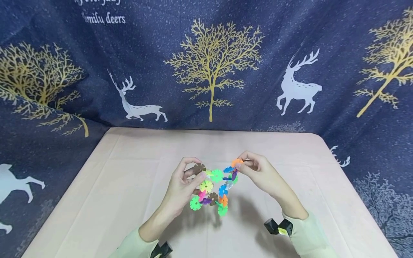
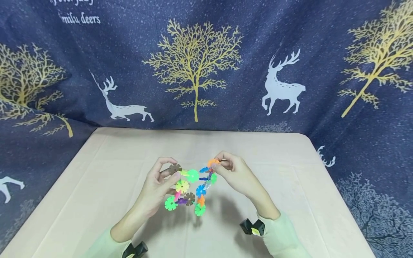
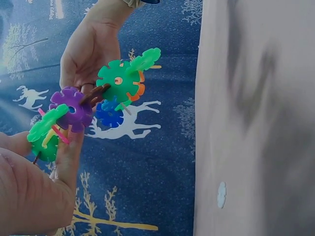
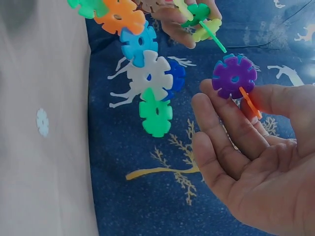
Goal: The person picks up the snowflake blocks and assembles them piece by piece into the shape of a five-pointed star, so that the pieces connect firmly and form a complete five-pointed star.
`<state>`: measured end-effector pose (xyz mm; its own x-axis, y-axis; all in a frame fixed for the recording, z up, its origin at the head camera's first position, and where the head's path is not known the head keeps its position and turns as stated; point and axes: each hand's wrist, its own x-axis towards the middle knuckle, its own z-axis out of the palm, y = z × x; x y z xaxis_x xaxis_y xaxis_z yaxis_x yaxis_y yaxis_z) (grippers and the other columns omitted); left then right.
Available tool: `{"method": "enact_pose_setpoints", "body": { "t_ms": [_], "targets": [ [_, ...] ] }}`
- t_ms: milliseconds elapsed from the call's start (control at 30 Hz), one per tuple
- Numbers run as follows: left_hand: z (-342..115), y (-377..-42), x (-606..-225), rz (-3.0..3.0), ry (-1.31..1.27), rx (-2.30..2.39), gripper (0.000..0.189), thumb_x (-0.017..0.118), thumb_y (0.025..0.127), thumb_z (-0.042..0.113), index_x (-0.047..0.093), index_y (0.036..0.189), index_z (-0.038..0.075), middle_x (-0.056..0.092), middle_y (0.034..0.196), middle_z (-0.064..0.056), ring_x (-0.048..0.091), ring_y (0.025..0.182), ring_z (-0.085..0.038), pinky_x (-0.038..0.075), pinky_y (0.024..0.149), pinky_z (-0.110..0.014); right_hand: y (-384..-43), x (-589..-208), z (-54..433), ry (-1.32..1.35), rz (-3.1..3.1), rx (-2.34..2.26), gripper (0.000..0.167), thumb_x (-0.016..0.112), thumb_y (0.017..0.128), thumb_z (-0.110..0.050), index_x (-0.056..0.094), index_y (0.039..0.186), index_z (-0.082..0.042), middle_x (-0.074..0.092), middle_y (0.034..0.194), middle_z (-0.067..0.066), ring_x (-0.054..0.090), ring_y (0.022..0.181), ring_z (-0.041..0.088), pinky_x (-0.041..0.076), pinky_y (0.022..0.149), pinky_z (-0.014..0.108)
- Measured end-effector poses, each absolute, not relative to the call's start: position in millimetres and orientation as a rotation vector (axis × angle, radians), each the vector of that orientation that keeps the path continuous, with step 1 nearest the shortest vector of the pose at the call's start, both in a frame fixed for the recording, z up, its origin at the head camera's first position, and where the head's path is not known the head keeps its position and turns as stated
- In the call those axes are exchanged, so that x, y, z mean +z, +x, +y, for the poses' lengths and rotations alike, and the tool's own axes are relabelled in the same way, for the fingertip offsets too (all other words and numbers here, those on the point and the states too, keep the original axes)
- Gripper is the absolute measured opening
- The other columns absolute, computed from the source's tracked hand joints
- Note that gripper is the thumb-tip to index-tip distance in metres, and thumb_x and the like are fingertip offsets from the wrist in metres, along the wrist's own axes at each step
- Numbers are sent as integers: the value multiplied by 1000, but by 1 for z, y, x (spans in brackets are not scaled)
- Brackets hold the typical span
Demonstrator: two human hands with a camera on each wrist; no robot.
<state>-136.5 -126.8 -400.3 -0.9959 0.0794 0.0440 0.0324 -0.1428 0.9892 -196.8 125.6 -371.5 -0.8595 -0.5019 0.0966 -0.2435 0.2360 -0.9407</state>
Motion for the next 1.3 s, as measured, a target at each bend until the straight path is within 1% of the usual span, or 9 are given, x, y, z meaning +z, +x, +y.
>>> {"method": "enact_pose_setpoints", "body": {
  "t_ms": [400,733,867,933,967,1100,1167,1200,1300],
  "targets": [
    [-127,-136,-401,2037,150,2378,36,69,95,10,50,125,12,65,110,-10,64,70,-15,57,59,-32,-195,-372,123,-748,2252,-1689,14,59,101,-14,61,105,-1,72,95,8,68,95,16,48,95,32],
    [-123,-136,-403,2131,128,2397,38,68,95,9,50,128,13,64,116,-13,64,72,-19,57,63,-30,-193,-372,114,-695,2256,-1733,16,59,102,-15,61,105,0,73,91,8,69,96,18,45,101,46],
    [-118,-135,-401,2271,144,2294,35,61,101,14,48,133,18,56,131,-9,61,83,-20,53,71,-29,-193,-372,111,-635,2272,-1780,17,58,102,-15,61,106,1,73,87,9,70,96,19,45,101,48],
    [-116,-134,-400,2330,168,2205,33,55,104,20,47,136,19,50,140,-7,58,101,-20,50,85,-33,-192,-373,110,-623,2269,-1805,17,58,101,-14,61,106,2,73,87,10,70,95,20,46,101,49],
    [-115,-133,-400,2331,179,2176,32,52,106,21,45,137,19,48,142,-6,59,102,-21,46,92,-34,-192,-373,109,-615,2270,-1810,17,59,101,-14,61,107,2,73,86,9,70,94,20,46,100,48],
    [-111,-131,-399,2261,212,2129,38,55,104,19,39,139,17,55,126,-12,65,95,-20,48,93,-35,-190,-374,108,-609,2271,-1812,17,59,101,-14,61,106,2,74,87,9,71,95,21,48,100,45],
    [-111,-132,-399,2190,197,2146,44,61,101,15,38,138,16,58,110,-14,67,77,-22,55,78,-32,-190,-373,107,-612,2279,-1801,17,59,101,-15,61,106,1,74,88,8,71,96,20,48,100,44],
    [-110,-132,-399,2166,193,2149,47,64,99,14,37,137,15,59,102,-15,67,75,-21,57,70,-32,-189,-372,107,-616,2281,-1795,17,60,101,-15,62,106,1,74,88,8,71,96,20,48,99,43],
    [-110,-133,-399,2077,182,2178,47,66,98,14,37,134,12,62,95,-16,70,71,-23,60,65,-37,-189,-371,107,-634,2285,-1780,17,60,101,-16,62,106,0,74,90,10,71,97,21,51,97,41]
  ]
}}
